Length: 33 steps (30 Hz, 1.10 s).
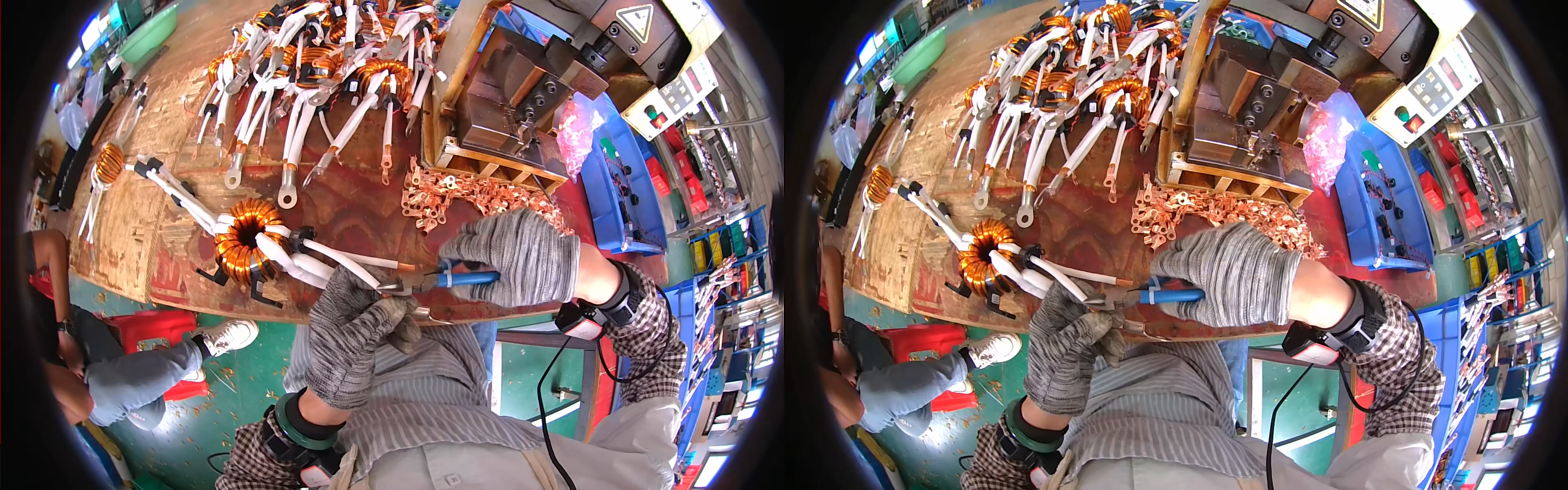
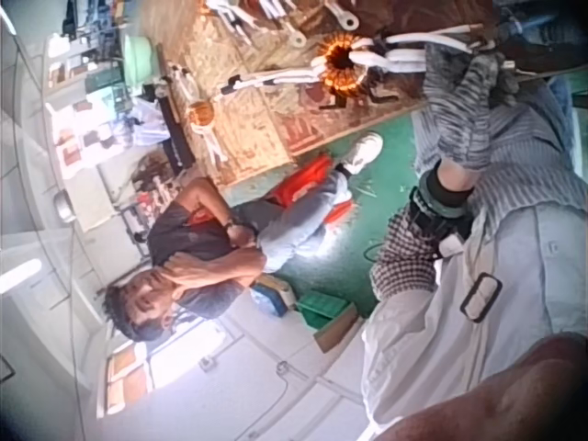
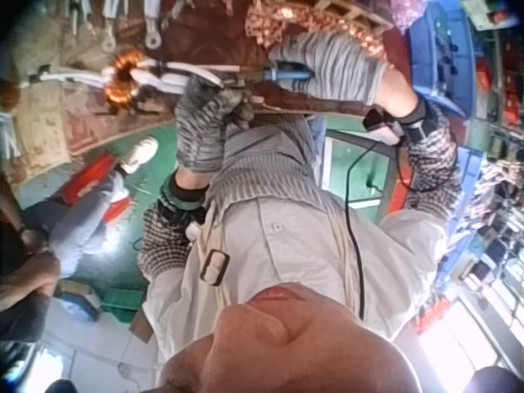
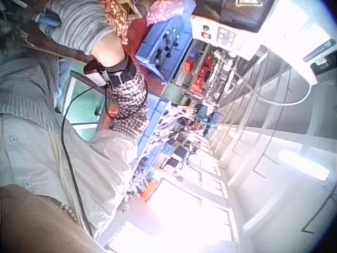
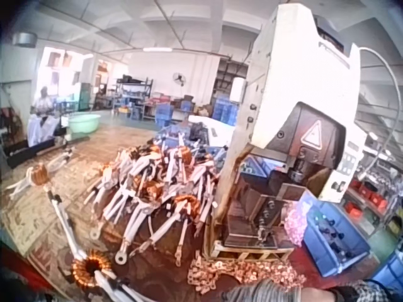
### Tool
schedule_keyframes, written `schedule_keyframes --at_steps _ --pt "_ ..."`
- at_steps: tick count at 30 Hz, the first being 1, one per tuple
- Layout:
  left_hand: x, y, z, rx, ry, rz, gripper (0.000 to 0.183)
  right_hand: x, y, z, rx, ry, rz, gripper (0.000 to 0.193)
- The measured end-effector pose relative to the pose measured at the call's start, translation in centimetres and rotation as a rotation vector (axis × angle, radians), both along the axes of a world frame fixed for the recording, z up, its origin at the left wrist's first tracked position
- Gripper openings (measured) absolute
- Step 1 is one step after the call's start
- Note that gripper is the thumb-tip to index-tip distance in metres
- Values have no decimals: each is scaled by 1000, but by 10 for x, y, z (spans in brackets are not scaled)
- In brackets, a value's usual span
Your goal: Use an industrial crimping machine and wire cutters to attach terminal connectors to the ends of copper coils.
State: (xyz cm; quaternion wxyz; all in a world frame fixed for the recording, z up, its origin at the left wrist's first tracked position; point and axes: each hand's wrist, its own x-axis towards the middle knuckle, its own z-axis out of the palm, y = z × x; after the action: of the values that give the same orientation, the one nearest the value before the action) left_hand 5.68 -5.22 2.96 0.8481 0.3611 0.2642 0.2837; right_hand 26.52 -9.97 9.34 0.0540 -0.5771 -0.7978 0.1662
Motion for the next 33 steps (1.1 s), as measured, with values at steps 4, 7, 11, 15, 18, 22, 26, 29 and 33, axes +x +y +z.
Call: schedule_keyframes --at_steps 4,7,11,15,18,22,26,29,33 --pt "2 -4 2 -7 4 87 35 2 9 -4 294 -208 116 35" --pt "3 -5 1 -23 9 94 32 2 10 -4 314 -314 107 48" --pt "0 -4 2 5 13 85 30 0 13 -9 453 -356 132 39" --pt "0 0 2 12 27 -30 30 -2 13 -6 468 -419 148 36" --pt "-4 -1 4 24 40 -16 30 -5 15 -2 560 -448 209 34" --pt "-3 -1 3 23 60 -23 30 -2 16 0 535 -466 244 33" --pt "2 -3 3 18 57 52 27 2 19 -1 564 -449 293 32" --pt "2 -2 4 13 52 51 27 3 19 0 571 -476 305 32" --pt "2 -3 3 25 53 62 27 0 13 -1 517 -517 277 32"
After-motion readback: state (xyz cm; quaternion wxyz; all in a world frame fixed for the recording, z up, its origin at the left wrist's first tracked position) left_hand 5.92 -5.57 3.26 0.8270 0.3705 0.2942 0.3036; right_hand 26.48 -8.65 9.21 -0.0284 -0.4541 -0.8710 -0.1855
